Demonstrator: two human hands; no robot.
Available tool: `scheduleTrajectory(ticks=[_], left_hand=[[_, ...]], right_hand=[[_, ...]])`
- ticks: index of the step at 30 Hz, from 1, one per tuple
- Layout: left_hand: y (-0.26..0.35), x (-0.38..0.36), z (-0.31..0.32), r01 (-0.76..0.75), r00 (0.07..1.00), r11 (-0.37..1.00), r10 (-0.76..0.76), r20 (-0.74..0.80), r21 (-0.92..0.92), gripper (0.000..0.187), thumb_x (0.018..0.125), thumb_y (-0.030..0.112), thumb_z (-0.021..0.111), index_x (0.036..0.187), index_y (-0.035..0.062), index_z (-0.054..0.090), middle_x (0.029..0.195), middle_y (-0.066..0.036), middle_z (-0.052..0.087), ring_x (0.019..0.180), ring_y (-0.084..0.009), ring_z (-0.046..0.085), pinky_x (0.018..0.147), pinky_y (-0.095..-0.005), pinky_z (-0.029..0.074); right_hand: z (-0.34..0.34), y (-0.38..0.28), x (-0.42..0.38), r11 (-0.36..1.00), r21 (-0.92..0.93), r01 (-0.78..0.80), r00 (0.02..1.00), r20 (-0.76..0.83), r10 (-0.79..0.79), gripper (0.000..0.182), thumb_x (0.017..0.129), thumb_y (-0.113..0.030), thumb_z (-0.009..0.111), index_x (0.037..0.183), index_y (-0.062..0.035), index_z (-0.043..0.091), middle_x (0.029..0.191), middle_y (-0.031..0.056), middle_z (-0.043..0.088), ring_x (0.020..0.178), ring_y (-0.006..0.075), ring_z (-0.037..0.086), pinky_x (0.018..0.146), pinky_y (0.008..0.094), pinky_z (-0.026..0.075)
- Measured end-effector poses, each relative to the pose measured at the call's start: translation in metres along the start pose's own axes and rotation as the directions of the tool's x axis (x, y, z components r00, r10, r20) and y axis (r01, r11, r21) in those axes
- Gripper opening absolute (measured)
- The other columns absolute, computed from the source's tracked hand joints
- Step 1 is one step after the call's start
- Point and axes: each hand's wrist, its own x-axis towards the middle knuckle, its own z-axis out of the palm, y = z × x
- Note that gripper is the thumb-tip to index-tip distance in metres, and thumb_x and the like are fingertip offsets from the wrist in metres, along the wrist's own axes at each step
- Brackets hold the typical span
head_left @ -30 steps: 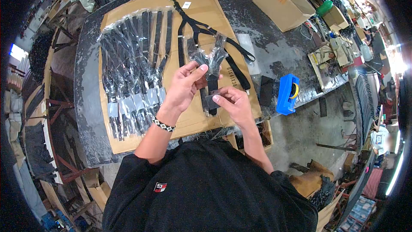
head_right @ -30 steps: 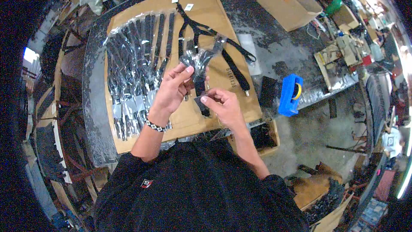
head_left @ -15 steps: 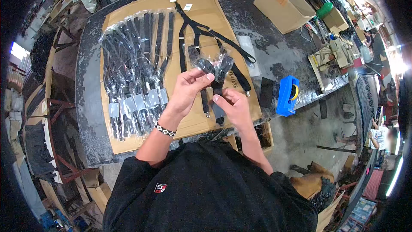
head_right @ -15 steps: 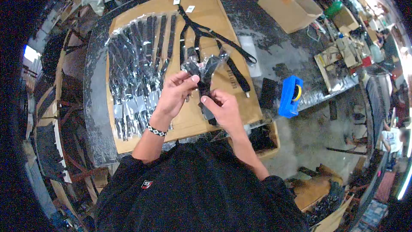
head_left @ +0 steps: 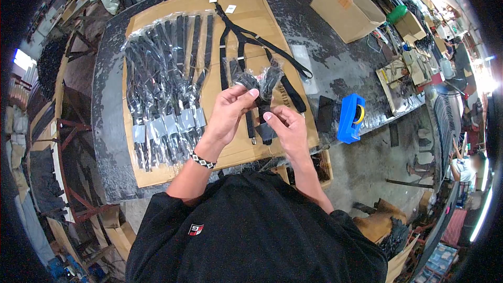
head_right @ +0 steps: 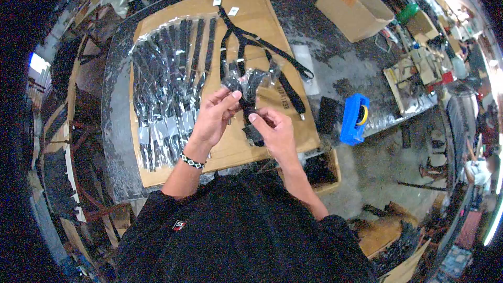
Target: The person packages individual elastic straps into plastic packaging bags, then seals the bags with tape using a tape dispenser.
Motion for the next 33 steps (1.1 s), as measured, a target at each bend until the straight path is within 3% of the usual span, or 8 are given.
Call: scheduleTrajectory(ticks=[8, 11, 14, 17, 23, 30, 33], left_hand=[[-0.008, 0.001, -0.008, -0.044, 0.999, 0.995, 0.043, 0.009, 0.086, 0.012, 0.094, 0.01, 0.07, 0.103, 0.0033, 0.072, 0.094, 0.001, 0.071, 0.084, -0.0049, 0.062, 0.078, -0.0236, 0.049], [-0.011, 0.002, -0.007, -0.058, 0.998, 0.994, 0.059, -0.003, 0.088, 0.011, 0.094, 0.009, 0.07, 0.102, 0.0037, 0.072, 0.093, 0.002, 0.07, 0.083, -0.0036, 0.06, 0.077, -0.0225, 0.048], [-0.01, 0.001, -0.01, -0.051, 0.999, 0.992, 0.052, -0.003, 0.116, 0.011, 0.094, 0.009, 0.07, 0.103, 0.0038, 0.072, 0.093, 0.002, 0.07, 0.083, -0.003, 0.059, 0.078, -0.0221, 0.047], [-0.002, -0.003, -0.003, -0.031, 0.999, 0.993, 0.034, -0.024, 0.11, 0.014, 0.094, 0.01, 0.07, 0.106, 0.0034, 0.072, 0.095, 0.002, 0.071, 0.084, -0.0032, 0.06, 0.078, -0.0222, 0.047], [-0.003, -0.002, -0.01, -0.015, 1.0, 0.991, 0.014, 0.006, 0.13, 0.018, 0.094, 0.01, 0.07, 0.11, 0.0021, 0.071, 0.097, 0.001, 0.071, 0.086, -0.0041, 0.061, 0.08, -0.0228, 0.048], [-0.013, 0.001, -0.013, -0.015, 1.0, 0.995, 0.016, -0.006, 0.096, 0.011, 0.094, 0.011, 0.07, 0.102, 0.0028, 0.072, 0.094, 0.001, 0.071, 0.085, -0.0037, 0.061, 0.079, -0.0229, 0.048], [-0.015, 0.003, -0.015, -0.013, 1.0, 0.996, 0.014, -0.01, 0.086, 0.01, 0.094, 0.01, 0.07, 0.1, 0.0029, 0.072, 0.092, 0.002, 0.07, 0.085, -0.0033, 0.061, 0.079, -0.0227, 0.047]], right_hand=[[0.005, 0.003, 0.003, 0.998, 0.048, -0.031, 0.999, -0.02, 0.032, 0.013, 0.094, -0.011, 0.069, 0.096, 0.0013, 0.07, 0.082, -0.0019, 0.065, 0.072, 0.0039, 0.055, 0.065, 0.0217, 0.045], [0.004, 0.003, 0.004, 0.998, 0.057, -0.04, 0.999, 0.019, 0.039, 0.012, 0.095, -0.01, 0.068, 0.098, 0.001, 0.068, 0.09, 0.0056, 0.073, 0.078, 0.0052, 0.062, 0.07, 0.0204, 0.048], [0.009, -0.004, 0.003, 0.999, 0.043, -0.033, 0.999, -0.014, 0.034, 0.013, 0.094, -0.012, 0.068, 0.096, 0.0014, 0.07, 0.081, -0.0006, 0.067, 0.072, 0.005, 0.057, 0.065, 0.0223, 0.046], [0.006, 0.005, 0.006, 1.0, 0.024, -0.021, 0.999, -0.031, 0.022, 0.015, 0.094, -0.013, 0.068, 0.096, 0.002, 0.07, 0.083, 0.0019, 0.069, 0.074, 0.0058, 0.06, 0.066, 0.0226, 0.047], [0.003, 0.006, 0.005, 0.989, -0.029, -0.144, 0.987, 0.067, 0.146, 0.017, 0.094, -0.015, 0.069, 0.094, 0.0023, 0.07, 0.082, 0.004, 0.071, 0.072, 0.0062, 0.06, 0.065, 0.0227, 0.047], [0.013, 0.003, 0.007, 0.994, 0.112, -0.021, 0.999, -0.031, 0.025, 0.013, 0.093, -0.012, 0.07, 0.094, 0.0008, 0.071, 0.083, 0.0003, 0.069, 0.073, 0.0054, 0.059, 0.066, 0.0228, 0.046], [0.009, 0.002, 0.006, 0.998, 0.042, -0.048, 0.998, -0.048, 0.05, 0.011, 0.093, -0.011, 0.07, 0.093, 0.0003, 0.07, 0.081, -0.0031, 0.065, 0.072, 0.0039, 0.055, 0.066, 0.0216, 0.044]])
